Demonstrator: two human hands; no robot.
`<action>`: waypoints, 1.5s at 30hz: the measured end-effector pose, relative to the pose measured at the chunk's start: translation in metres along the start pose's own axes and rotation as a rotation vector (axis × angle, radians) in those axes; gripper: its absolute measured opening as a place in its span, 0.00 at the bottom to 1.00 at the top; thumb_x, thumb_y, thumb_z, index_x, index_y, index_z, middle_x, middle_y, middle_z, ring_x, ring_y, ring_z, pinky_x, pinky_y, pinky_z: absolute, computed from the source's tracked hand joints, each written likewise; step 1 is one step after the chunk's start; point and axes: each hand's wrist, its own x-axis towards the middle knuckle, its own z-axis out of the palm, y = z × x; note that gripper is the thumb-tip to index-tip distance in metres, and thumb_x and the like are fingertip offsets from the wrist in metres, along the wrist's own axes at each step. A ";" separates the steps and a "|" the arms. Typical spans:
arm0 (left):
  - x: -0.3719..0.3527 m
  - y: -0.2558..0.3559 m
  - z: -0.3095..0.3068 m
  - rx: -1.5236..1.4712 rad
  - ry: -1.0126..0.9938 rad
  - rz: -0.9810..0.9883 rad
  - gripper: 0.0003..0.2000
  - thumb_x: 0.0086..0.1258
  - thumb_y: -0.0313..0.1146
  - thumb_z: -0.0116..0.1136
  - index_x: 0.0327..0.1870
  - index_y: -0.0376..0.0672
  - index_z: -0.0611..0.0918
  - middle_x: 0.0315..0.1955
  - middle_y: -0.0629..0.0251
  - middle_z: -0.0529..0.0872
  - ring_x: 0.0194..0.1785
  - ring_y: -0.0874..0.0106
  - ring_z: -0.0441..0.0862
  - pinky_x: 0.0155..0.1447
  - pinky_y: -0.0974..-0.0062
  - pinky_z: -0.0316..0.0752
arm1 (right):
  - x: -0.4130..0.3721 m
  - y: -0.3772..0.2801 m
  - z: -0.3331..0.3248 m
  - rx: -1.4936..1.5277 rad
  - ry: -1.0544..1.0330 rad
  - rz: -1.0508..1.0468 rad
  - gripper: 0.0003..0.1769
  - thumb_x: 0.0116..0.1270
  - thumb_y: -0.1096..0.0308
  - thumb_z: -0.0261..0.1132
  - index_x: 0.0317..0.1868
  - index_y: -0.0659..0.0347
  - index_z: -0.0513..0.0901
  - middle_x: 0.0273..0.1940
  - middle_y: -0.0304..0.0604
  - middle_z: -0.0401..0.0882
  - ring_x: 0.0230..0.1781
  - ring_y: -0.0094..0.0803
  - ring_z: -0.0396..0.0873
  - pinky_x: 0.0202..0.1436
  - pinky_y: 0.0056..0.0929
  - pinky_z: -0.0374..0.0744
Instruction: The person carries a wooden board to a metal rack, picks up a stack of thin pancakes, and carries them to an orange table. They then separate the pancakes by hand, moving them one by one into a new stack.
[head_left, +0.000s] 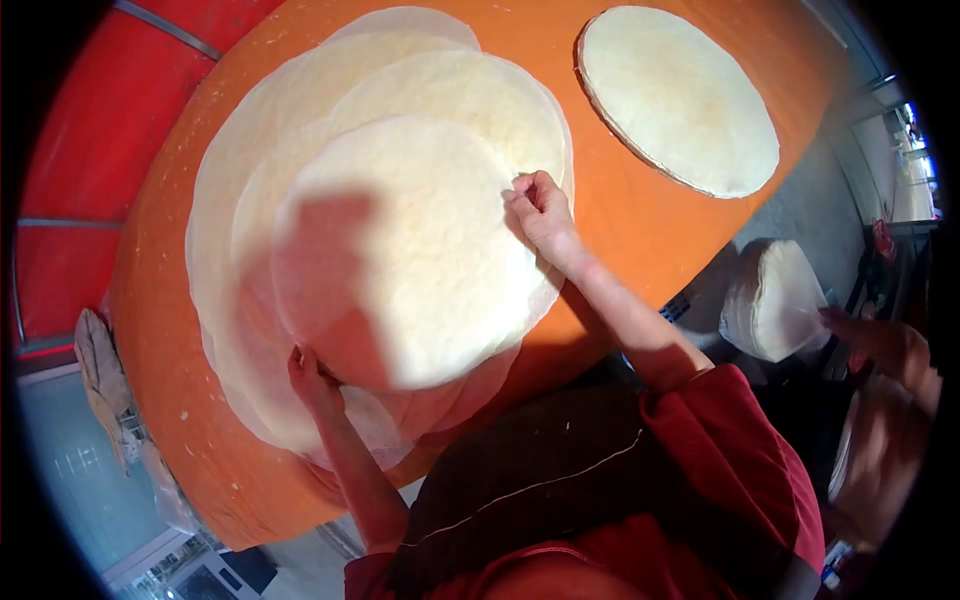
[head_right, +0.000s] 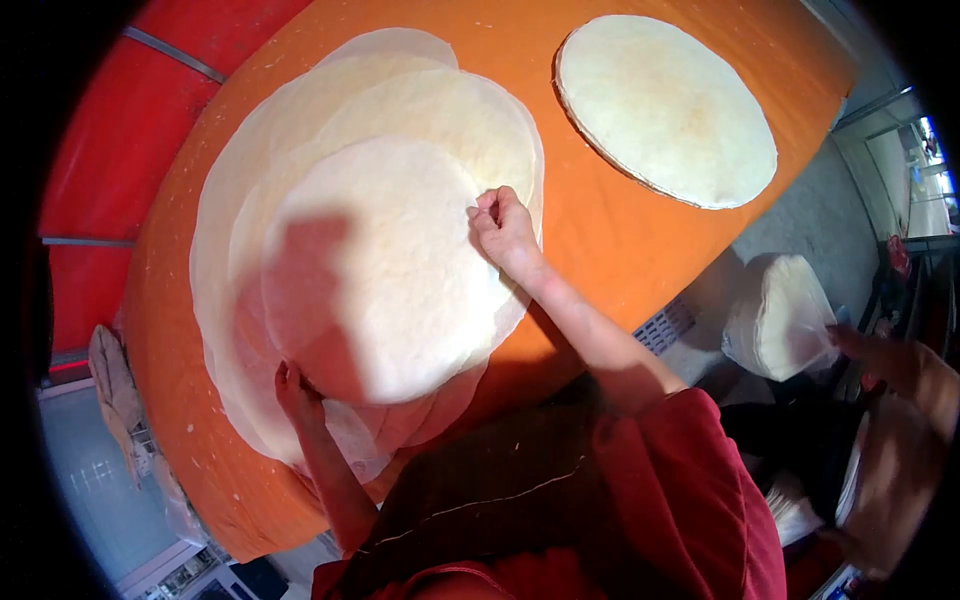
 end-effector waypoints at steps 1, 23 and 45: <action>-0.001 0.000 -0.001 0.010 -0.012 0.003 0.15 0.64 0.32 0.49 0.50 0.36 0.66 0.19 0.70 0.73 0.15 0.81 0.65 0.14 0.83 0.60 | -0.003 -0.007 0.003 -0.031 0.022 0.028 0.08 0.57 0.77 0.57 0.35 0.64 0.66 0.25 0.36 0.68 0.21 0.18 0.64 0.22 0.16 0.67; 0.000 -0.007 0.007 0.001 -0.010 0.123 0.08 0.62 0.30 0.50 0.41 0.40 0.75 0.19 0.76 0.71 0.18 0.87 0.64 0.17 0.88 0.57 | 0.014 -0.010 0.007 -0.327 0.071 0.062 0.08 0.57 0.75 0.55 0.37 0.66 0.67 0.27 0.39 0.68 0.28 0.23 0.67 0.30 0.20 0.72; -0.022 -0.014 0.003 -0.263 -0.382 0.117 0.30 0.44 0.11 0.49 0.54 0.37 0.63 0.37 0.61 0.78 0.35 0.75 0.76 0.38 0.81 0.71 | 0.096 -0.035 0.020 -0.518 -0.173 -0.107 0.04 0.55 0.78 0.55 0.31 0.69 0.73 0.26 0.38 0.73 0.27 0.23 0.72 0.28 0.17 0.71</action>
